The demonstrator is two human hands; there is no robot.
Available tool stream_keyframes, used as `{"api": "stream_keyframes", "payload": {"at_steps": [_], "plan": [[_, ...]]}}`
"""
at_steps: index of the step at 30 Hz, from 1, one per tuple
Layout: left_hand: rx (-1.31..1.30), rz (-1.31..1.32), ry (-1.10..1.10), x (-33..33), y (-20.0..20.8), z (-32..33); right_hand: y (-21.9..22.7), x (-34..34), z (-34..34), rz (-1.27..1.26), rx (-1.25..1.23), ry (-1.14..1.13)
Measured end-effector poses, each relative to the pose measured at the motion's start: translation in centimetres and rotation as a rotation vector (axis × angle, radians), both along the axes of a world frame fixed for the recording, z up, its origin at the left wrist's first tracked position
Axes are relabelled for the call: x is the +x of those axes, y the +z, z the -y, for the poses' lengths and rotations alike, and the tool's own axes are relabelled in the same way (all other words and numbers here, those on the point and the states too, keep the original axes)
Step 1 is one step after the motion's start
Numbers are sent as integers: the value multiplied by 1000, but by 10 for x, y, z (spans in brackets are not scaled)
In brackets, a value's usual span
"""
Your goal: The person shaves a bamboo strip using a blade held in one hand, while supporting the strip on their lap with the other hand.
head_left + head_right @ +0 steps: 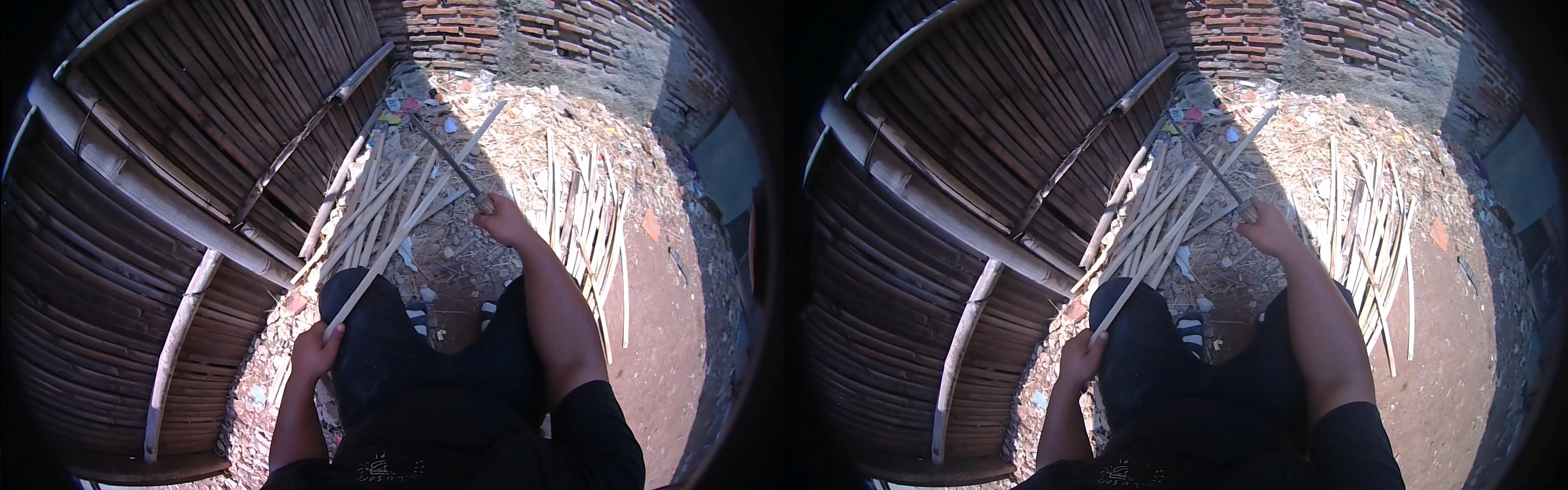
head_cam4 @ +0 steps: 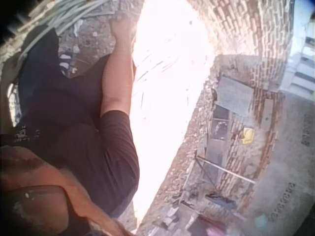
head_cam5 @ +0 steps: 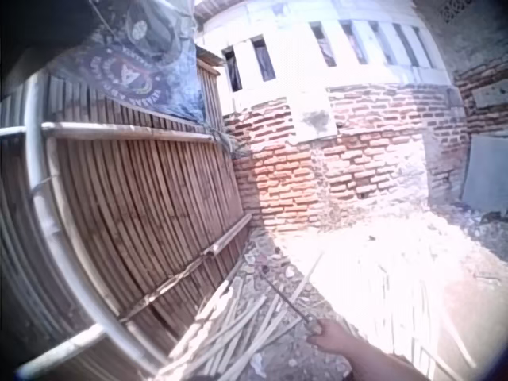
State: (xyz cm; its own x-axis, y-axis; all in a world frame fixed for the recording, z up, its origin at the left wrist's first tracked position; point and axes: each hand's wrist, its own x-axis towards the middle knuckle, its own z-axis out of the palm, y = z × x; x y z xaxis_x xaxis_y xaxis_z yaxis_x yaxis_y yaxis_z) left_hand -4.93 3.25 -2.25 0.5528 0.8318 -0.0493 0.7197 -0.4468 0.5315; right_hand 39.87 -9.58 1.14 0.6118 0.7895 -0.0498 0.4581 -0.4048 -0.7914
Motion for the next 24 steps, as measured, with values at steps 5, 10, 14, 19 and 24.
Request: {"api": "stream_keyframes", "payload": {"at_steps": [5, 10, 14, 19, 24], "plan": [[3, -27, -24, 3, 5, -1, -18, -15, -5, 226, -119, 356], [35, -39, -11, -2, -1, -3, 4, -53, -18, 269, -251, 710], [29, 2, 2, -2, -5, -1, 1, -32, -8, 349, -171, 436], [57, -43, -17, 2, 2, 0, 4, 4, 3, 245, -113, -63], [61, -24, -17, 1, 0, 1, -1, 3, 4, 110, -37, 38]]}}
